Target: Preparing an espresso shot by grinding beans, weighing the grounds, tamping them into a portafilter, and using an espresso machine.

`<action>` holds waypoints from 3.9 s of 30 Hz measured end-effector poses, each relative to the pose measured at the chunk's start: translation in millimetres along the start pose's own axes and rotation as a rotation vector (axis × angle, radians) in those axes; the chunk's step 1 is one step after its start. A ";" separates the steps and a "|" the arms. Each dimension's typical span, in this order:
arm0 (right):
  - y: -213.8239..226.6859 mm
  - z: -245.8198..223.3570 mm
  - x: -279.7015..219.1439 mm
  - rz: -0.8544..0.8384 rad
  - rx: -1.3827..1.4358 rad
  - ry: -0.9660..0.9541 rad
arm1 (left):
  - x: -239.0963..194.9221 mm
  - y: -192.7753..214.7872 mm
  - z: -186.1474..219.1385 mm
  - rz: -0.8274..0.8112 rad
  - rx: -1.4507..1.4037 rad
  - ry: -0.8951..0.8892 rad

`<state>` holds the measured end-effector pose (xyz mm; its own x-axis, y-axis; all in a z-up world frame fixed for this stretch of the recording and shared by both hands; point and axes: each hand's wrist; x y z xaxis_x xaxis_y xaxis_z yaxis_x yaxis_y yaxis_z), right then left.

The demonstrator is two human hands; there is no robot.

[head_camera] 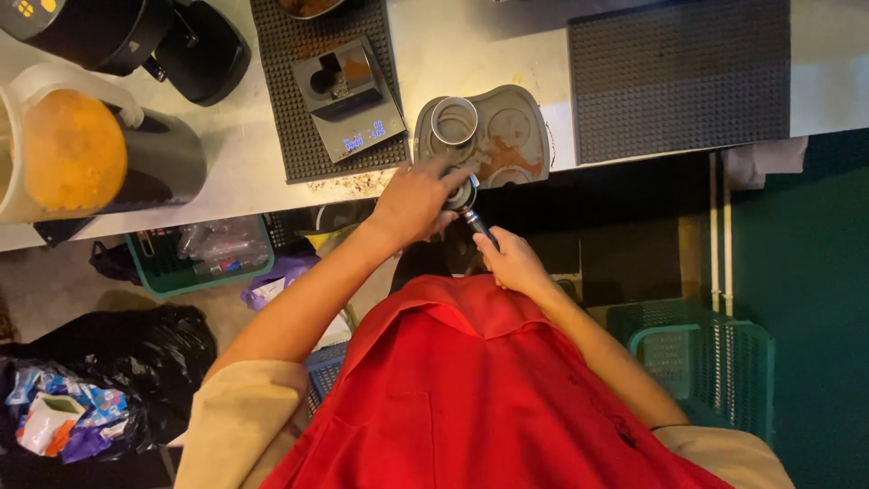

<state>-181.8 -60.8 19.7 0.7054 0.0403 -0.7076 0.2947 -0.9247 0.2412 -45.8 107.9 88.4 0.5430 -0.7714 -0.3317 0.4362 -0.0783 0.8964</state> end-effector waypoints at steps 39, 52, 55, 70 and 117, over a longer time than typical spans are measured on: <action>-215.5 -369.1 227.4 -0.123 0.295 0.388 | -109.1 -133.9 -225.4 1.093 -0.232 0.835; -211.0 -377.8 215.4 -0.025 0.123 0.443 | -109.9 -131.4 -226.4 1.106 -0.230 0.835; -211.5 -380.2 213.6 -0.016 0.126 0.453 | -110.3 -130.4 -228.6 1.119 -0.211 0.831; -168.4 -338.4 182.1 -0.223 0.180 0.460 | -109.1 -135.6 -224.6 1.002 -0.181 0.851; 533.6 -184.6 30.7 -0.141 0.597 0.181 | 315.4 -70.9 135.6 0.804 -0.274 0.361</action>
<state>116.0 -483.0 249.3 0.7991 0.1917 -0.5698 0.0191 -0.9554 -0.2947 -2.7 -215.5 -39.9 0.9270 -0.2818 0.2476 -0.0392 0.5836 0.8111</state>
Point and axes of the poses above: each hand's wrist, its own x-axis towards the middle knuckle, its own y-axis out of the back of the hand, z = x × y, and after that the axes turned 2 degrees about -y, right-handed
